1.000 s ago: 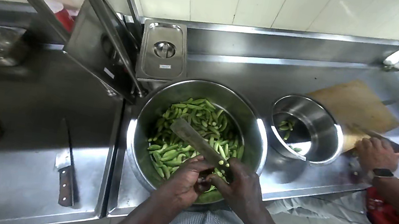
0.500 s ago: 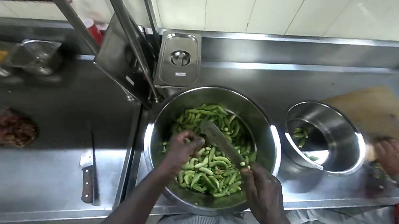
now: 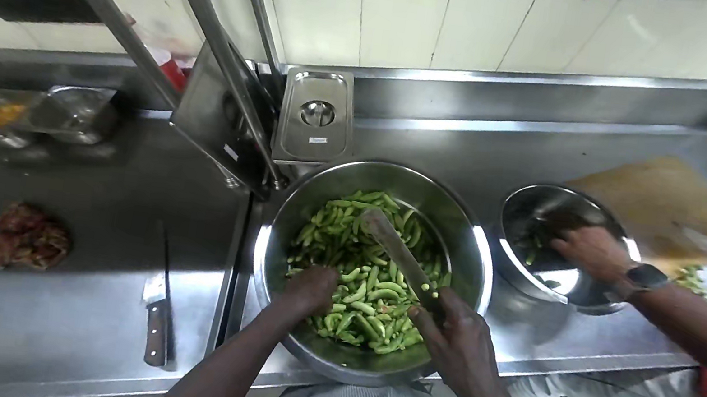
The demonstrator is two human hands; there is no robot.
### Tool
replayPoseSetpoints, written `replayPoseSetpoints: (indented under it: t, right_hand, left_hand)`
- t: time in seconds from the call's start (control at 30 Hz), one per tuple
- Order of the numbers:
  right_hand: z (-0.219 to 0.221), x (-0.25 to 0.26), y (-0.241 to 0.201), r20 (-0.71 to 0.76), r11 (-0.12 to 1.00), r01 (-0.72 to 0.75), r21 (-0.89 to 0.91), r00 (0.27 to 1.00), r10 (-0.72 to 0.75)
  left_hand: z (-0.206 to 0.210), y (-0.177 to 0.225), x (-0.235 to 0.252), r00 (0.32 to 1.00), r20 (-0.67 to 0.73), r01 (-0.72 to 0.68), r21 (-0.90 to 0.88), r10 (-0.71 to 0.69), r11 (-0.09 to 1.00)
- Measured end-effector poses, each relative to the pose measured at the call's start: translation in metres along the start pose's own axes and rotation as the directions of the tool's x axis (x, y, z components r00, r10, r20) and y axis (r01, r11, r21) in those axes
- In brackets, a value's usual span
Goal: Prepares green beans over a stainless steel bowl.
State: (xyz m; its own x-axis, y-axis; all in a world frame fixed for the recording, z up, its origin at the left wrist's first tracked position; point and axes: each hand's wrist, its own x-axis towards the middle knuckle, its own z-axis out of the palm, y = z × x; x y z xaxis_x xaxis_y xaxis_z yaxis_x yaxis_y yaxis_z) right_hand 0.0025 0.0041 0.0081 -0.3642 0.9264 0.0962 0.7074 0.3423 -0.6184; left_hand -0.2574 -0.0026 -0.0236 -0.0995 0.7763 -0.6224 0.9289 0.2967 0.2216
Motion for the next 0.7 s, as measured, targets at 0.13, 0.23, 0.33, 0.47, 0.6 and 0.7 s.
replayPoseSetpoints:
  t: [0.13,0.23,0.33,0.47,0.6,0.7]
  right_hand:
    - [-0.002,0.001,-0.001,0.068,0.994,-0.051,0.1,0.997,0.045]
    - [-0.005,0.003,-0.003,0.139,0.978,-0.103,0.181,0.987,0.078]
    - [-0.005,0.003,-0.006,0.182,0.967,-0.121,0.222,0.98,0.081]
    - [0.0,0.002,-0.009,0.153,0.961,-0.063,0.27,0.988,0.022]
    - [0.002,0.0,-0.013,0.098,0.968,0.009,0.251,0.995,-0.034]
    - [0.007,-0.003,-0.013,0.033,0.974,0.057,0.221,0.997,-0.066]
  left_hand:
    - [-0.008,0.003,-0.019,0.979,-0.128,-0.192,-0.341,0.157,0.92]
    - [-0.01,0.016,-0.04,0.942,-0.269,-0.317,-0.505,0.202,0.803]
    - [-0.008,0.031,-0.058,0.904,-0.36,-0.412,-0.585,0.232,0.699]
    - [-0.005,0.043,-0.07,0.87,-0.401,-0.488,-0.618,0.286,0.617]
    - [-0.003,0.049,-0.076,0.842,-0.438,-0.535,-0.609,0.315,0.586]
    - [-0.002,0.052,-0.08,0.827,-0.482,-0.552,-0.598,0.29,0.581]
